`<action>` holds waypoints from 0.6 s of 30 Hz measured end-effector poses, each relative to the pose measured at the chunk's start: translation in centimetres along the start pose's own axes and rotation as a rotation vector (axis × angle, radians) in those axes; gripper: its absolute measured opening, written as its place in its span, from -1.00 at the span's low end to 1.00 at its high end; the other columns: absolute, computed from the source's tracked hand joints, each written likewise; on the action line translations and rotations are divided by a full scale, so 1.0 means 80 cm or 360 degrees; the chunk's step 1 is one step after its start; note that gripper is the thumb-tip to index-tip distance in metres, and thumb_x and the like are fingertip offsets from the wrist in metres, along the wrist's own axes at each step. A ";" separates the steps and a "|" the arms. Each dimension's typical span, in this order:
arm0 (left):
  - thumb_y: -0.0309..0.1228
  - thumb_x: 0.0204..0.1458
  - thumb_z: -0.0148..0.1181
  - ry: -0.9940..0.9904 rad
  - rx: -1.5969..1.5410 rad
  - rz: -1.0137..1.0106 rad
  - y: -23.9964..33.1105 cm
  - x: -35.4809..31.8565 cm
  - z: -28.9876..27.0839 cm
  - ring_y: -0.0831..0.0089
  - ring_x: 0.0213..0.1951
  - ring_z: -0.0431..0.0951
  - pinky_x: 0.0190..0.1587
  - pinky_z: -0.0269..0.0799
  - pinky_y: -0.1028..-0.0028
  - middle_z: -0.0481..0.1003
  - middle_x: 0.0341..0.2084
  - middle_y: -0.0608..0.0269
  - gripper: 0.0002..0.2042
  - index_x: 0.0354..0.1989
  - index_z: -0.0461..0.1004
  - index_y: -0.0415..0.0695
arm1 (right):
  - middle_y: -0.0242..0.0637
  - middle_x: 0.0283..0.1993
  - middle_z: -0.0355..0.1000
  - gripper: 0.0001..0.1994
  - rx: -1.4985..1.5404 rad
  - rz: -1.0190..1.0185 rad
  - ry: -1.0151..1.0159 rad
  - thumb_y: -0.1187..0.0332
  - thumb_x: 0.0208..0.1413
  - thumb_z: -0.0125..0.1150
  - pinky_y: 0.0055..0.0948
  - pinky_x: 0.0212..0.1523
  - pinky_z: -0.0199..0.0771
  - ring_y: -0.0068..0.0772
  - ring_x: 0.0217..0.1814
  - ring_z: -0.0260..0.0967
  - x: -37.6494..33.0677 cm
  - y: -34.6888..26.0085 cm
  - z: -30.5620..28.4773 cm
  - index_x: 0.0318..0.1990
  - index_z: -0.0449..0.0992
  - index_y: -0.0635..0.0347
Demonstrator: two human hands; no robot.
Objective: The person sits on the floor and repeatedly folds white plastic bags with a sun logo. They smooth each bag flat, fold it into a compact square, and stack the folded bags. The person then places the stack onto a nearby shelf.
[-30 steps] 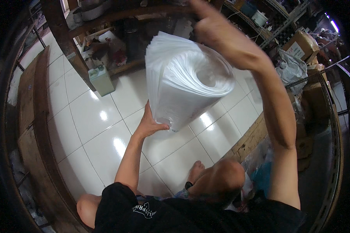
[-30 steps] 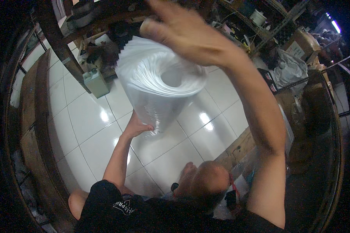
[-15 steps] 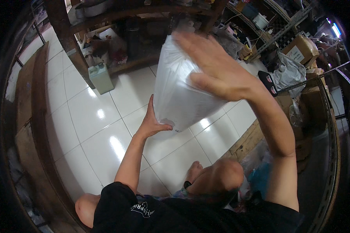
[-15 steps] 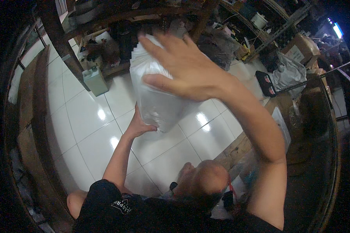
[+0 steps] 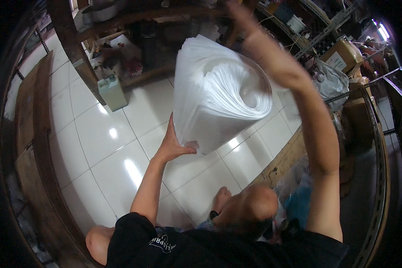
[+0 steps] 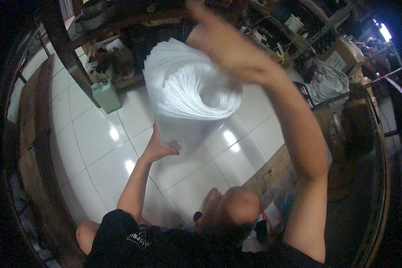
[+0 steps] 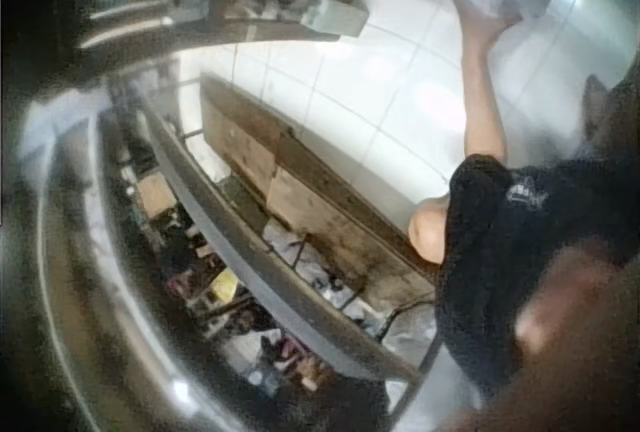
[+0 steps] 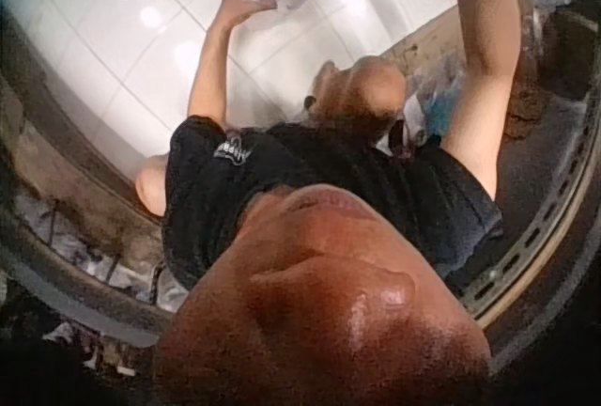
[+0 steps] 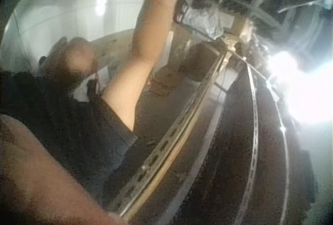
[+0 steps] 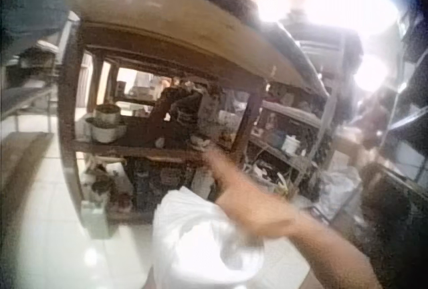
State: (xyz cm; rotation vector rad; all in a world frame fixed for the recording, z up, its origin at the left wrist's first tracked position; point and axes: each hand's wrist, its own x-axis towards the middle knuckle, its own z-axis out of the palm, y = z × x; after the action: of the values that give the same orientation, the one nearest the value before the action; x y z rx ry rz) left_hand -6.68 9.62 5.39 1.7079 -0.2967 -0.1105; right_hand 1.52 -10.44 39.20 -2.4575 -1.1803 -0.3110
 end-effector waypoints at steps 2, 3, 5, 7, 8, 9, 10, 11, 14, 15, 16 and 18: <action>-0.15 -0.72 0.72 0.0016 0.0056 -0.0001 -0.004 -0.002 -0.006 0.04 0.45 -0.02 0.47 -0.05 0.22 -0.06 0.43 -0.11 0.57 0.48 -0.42 -0.22 | 0.14 0.40 0.12 -0.17 0.0124 0.0111 -0.0114 -0.33 0.30 -0.38 -0.05 0.39 0.07 0.10 0.43 0.08 0.011 0.005 -0.003 0.42 0.06 0.24; -0.14 -0.73 0.72 0.0031 0.0046 -0.0002 -0.012 -0.004 -0.006 0.04 0.46 -0.03 0.47 -0.06 0.21 -0.06 0.43 -0.11 0.57 0.48 -0.41 -0.23 | 0.15 0.39 0.13 -0.19 0.0179 0.0164 -0.0173 -0.31 0.32 -0.37 -0.04 0.38 0.08 0.12 0.43 0.09 0.020 0.006 -0.005 0.41 0.07 0.25; -0.12 -0.73 0.72 0.0028 0.0064 0.0010 -0.016 -0.008 -0.008 0.02 0.46 -0.04 0.47 -0.06 0.20 -0.06 0.43 -0.12 0.57 0.48 -0.40 -0.25 | 0.01 0.56 -0.14 -0.18 -0.0266 0.0091 -0.0331 -0.28 0.32 -0.38 -0.11 0.56 -0.25 0.05 0.60 -0.21 0.018 -0.022 0.041 0.50 -0.13 0.19; -0.08 -0.74 0.72 0.0040 0.0096 0.0061 -0.008 -0.001 -0.006 0.00 0.46 -0.04 0.47 -0.06 0.19 -0.06 0.43 -0.14 0.58 0.48 -0.39 -0.26 | 0.05 0.54 -0.11 -0.18 -0.0317 -0.0051 -0.0251 -0.24 0.32 -0.32 -0.11 0.53 -0.17 0.06 0.58 -0.17 0.039 -0.025 0.013 0.49 -0.10 0.23; -0.08 -0.74 0.72 0.0069 0.0164 0.0066 -0.004 0.005 -0.008 -0.01 0.46 -0.04 0.47 -0.06 0.19 -0.05 0.43 -0.15 0.58 0.48 -0.39 -0.26 | 0.09 0.52 -0.06 -0.17 -0.0328 -0.0078 -0.0229 -0.25 0.30 -0.27 -0.11 0.52 -0.11 0.08 0.56 -0.11 0.044 -0.025 0.015 0.47 -0.05 0.28; -0.07 -0.74 0.72 0.0079 0.0231 0.0048 -0.001 0.003 -0.006 -0.01 0.45 -0.03 0.47 -0.06 0.18 -0.05 0.42 -0.16 0.58 0.47 -0.39 -0.27 | 0.13 0.50 -0.02 -0.15 -0.0321 -0.0082 -0.0214 -0.26 0.29 -0.22 -0.12 0.50 -0.05 0.09 0.53 -0.04 0.041 -0.024 0.022 0.44 0.00 0.33; -0.07 -0.74 0.72 0.0088 0.0300 0.0031 0.001 0.000 -0.005 -0.02 0.45 -0.03 0.47 -0.06 0.18 -0.04 0.42 -0.17 0.58 0.47 -0.39 -0.27 | 0.17 0.47 0.03 -0.13 -0.0313 -0.0086 -0.0198 -0.27 0.27 -0.17 -0.12 0.48 0.01 0.11 0.51 0.02 0.037 -0.022 0.025 0.42 0.05 0.38; -0.08 -0.74 0.72 0.0067 0.0287 0.0023 0.004 -0.003 -0.003 -0.02 0.45 -0.02 0.47 -0.06 0.18 -0.03 0.41 -0.18 0.58 0.47 -0.39 -0.27 | 0.17 0.48 0.03 -0.11 -0.0176 -0.0079 -0.0138 -0.29 0.26 -0.16 -0.13 0.48 0.01 0.08 0.52 0.01 0.036 -0.019 0.027 0.43 0.02 0.37; -0.10 -0.72 0.72 0.0044 0.0216 0.0074 0.014 0.007 -0.007 -0.03 0.44 -0.01 0.47 -0.06 0.19 -0.02 0.40 -0.20 0.58 0.47 -0.40 -0.29 | 0.16 0.48 0.02 -0.06 0.0157 -0.0139 0.0059 -0.32 0.23 -0.13 -0.15 0.48 0.01 0.04 0.53 0.00 0.042 -0.019 0.000 0.46 -0.05 0.35; -0.11 -0.72 0.72 0.0049 0.0171 0.0085 0.009 0.004 -0.005 -0.04 0.44 -0.01 0.47 -0.06 0.19 -0.02 0.40 -0.20 0.57 0.47 -0.40 -0.30 | 0.16 0.46 0.04 -0.09 0.0107 -0.0178 0.0065 -0.28 0.23 -0.11 -0.15 0.47 0.04 0.04 0.51 0.03 0.035 -0.016 -0.007 0.45 -0.03 0.35; -0.12 -0.71 0.72 0.0055 0.0126 0.0095 0.004 0.002 -0.002 -0.04 0.44 -0.01 0.47 -0.05 0.19 -0.02 0.40 -0.21 0.57 0.47 -0.41 -0.31 | 0.16 0.45 0.07 -0.12 0.0053 -0.0215 0.0087 -0.24 0.23 -0.09 -0.14 0.45 0.08 0.05 0.49 0.06 0.030 -0.013 -0.014 0.44 -0.01 0.35; -0.12 -0.71 0.72 0.0033 0.0103 0.0049 0.002 0.002 0.002 -0.04 0.44 -0.01 0.47 -0.05 0.20 -0.03 0.41 -0.20 0.57 0.46 -0.42 -0.31 | 0.17 0.38 0.18 -0.25 -0.0375 -0.0280 0.0045 -0.09 0.26 -0.03 -0.11 0.39 0.17 0.06 0.42 0.17 0.021 0.001 0.013 0.38 0.11 0.36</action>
State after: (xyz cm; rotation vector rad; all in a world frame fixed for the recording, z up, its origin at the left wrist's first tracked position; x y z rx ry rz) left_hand -6.56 9.36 5.56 1.7666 -0.3142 -0.0609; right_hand 2.66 -8.85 38.90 -2.5388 -1.4233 -0.5626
